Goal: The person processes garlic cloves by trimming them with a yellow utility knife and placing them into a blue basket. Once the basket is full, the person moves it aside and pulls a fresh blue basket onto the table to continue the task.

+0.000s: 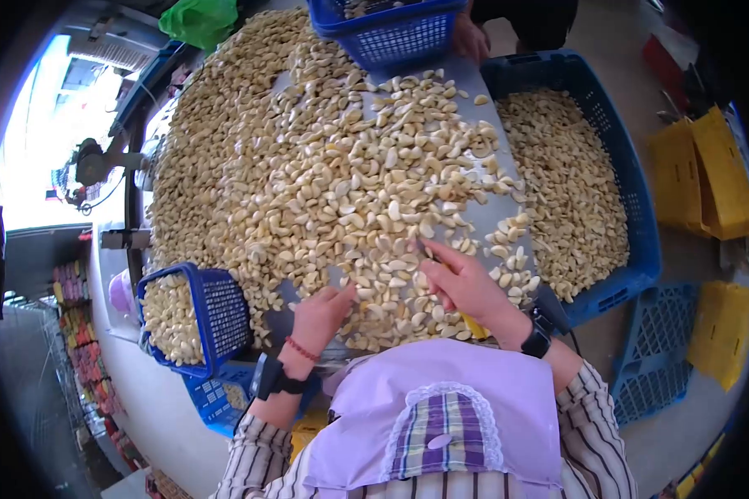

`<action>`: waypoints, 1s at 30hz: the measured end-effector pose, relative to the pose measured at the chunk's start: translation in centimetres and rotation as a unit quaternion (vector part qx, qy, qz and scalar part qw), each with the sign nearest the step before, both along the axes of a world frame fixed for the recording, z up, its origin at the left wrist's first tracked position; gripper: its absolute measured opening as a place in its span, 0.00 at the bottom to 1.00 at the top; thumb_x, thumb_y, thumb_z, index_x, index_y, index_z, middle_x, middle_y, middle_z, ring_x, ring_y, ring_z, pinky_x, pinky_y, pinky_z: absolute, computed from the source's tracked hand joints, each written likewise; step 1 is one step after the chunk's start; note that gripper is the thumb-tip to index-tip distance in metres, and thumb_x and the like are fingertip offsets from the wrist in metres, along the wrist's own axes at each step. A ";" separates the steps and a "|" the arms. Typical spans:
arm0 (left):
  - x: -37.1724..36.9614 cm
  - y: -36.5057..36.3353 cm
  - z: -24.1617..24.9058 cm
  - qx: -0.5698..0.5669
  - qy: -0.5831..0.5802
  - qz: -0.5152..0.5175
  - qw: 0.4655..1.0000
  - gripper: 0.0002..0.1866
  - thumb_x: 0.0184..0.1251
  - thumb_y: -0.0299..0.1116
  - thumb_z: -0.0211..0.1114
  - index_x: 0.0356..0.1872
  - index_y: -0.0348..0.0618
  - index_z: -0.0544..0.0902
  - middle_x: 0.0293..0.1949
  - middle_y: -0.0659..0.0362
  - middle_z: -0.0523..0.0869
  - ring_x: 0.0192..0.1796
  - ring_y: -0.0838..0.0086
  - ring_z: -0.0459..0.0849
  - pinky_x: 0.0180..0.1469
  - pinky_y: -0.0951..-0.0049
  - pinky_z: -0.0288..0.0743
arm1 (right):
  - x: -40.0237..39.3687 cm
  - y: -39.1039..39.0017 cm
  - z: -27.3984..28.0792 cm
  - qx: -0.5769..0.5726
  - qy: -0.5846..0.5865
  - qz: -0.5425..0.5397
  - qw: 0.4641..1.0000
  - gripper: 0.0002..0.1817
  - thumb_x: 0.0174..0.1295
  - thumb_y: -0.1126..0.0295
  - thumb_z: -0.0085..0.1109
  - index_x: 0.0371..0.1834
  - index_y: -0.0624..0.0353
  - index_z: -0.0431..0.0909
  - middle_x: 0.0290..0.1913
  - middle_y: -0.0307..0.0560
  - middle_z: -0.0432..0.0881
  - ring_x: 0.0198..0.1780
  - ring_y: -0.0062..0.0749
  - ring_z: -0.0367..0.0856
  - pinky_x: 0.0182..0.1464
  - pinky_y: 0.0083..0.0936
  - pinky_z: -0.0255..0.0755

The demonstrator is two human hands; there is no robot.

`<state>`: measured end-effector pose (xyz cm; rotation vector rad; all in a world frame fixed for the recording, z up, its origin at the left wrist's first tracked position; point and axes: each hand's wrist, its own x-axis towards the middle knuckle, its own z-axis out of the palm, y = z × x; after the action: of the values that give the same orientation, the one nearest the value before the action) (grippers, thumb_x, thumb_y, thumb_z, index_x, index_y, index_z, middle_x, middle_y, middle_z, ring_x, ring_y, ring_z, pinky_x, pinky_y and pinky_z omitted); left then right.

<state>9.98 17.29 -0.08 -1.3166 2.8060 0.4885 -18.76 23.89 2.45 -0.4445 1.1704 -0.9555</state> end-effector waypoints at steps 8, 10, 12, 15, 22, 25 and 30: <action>1.0 -1.6 3.4 0.587 0.473 0.195 0.628 0.12 0.64 0.31 0.62 0.46 0.47 0.71 0.25 0.60 0.78 0.22 0.79 0.76 0.21 0.82 0.67 | -0.5 0.0 0.2 0.013 -0.005 -0.010 1.000 0.26 0.68 0.63 0.54 0.68 0.57 0.64 0.24 0.32 0.71 0.17 0.11 0.64 0.19 0.11 0.61; 1.8 -2.3 3.9 0.527 0.700 0.176 0.450 0.10 0.65 0.30 0.60 0.45 0.47 0.72 0.25 0.61 0.76 0.22 0.78 0.73 0.20 0.83 0.65 | -0.5 0.0 -0.4 0.015 0.000 -0.043 0.999 0.26 0.68 0.63 0.54 0.68 0.56 0.65 0.24 0.31 0.71 0.17 0.11 0.63 0.19 0.10 0.60; 3.8 -4.4 3.9 0.418 0.706 0.278 0.500 0.06 0.66 0.30 0.59 0.41 0.47 0.73 0.24 0.63 0.75 0.23 0.78 0.71 0.21 0.83 0.65 | -0.4 -0.2 -0.2 0.013 -0.004 -0.037 0.999 0.26 0.68 0.63 0.54 0.68 0.56 0.65 0.24 0.32 0.71 0.17 0.12 0.64 0.19 0.10 0.60; 4.4 -8.0 2.1 0.108 0.410 0.247 0.871 0.06 0.63 0.30 0.62 0.36 0.39 0.80 0.29 0.57 0.82 0.24 0.74 0.79 0.26 0.75 0.73 | -0.3 -0.2 -0.1 0.023 0.009 -0.020 0.999 0.26 0.68 0.63 0.54 0.68 0.56 0.65 0.25 0.32 0.71 0.17 0.12 0.64 0.19 0.11 0.61; 3.4 -7.7 0.2 0.142 0.310 0.286 0.895 0.09 0.64 0.30 0.62 0.42 0.37 0.83 0.28 0.63 0.82 0.26 0.78 0.79 0.29 0.78 0.72 | -0.1 0.2 0.0 -0.004 0.036 0.014 0.999 0.27 0.67 0.63 0.54 0.69 0.52 0.64 0.26 0.33 0.74 0.20 0.13 0.67 0.20 0.13 0.62; -0.5 -5.0 3.8 0.415 0.463 0.406 0.670 0.10 0.70 0.31 0.56 0.44 0.35 0.79 0.24 0.68 0.73 0.21 0.87 0.64 0.22 0.87 0.56 | 0.9 -0.1 1.8 -0.087 0.110 0.068 0.988 0.29 0.66 0.60 0.55 0.70 0.49 0.62 0.25 0.36 0.75 0.21 0.19 0.70 0.23 0.19 0.65; -4.9 -2.0 5.7 0.496 0.442 0.347 0.662 0.08 0.70 0.30 0.54 0.39 0.37 0.79 0.24 0.67 0.74 0.21 0.86 0.65 0.21 0.86 0.56 | 2.4 -0.4 3.8 -0.208 0.237 0.183 0.931 0.34 0.63 0.55 0.56 0.72 0.47 0.58 0.23 0.45 0.76 0.22 0.29 0.73 0.28 0.30 0.68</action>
<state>5.07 15.29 5.60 -1.9361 1.3806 2.7381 -16.34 23.45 6.21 -1.2470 1.2489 -0.7834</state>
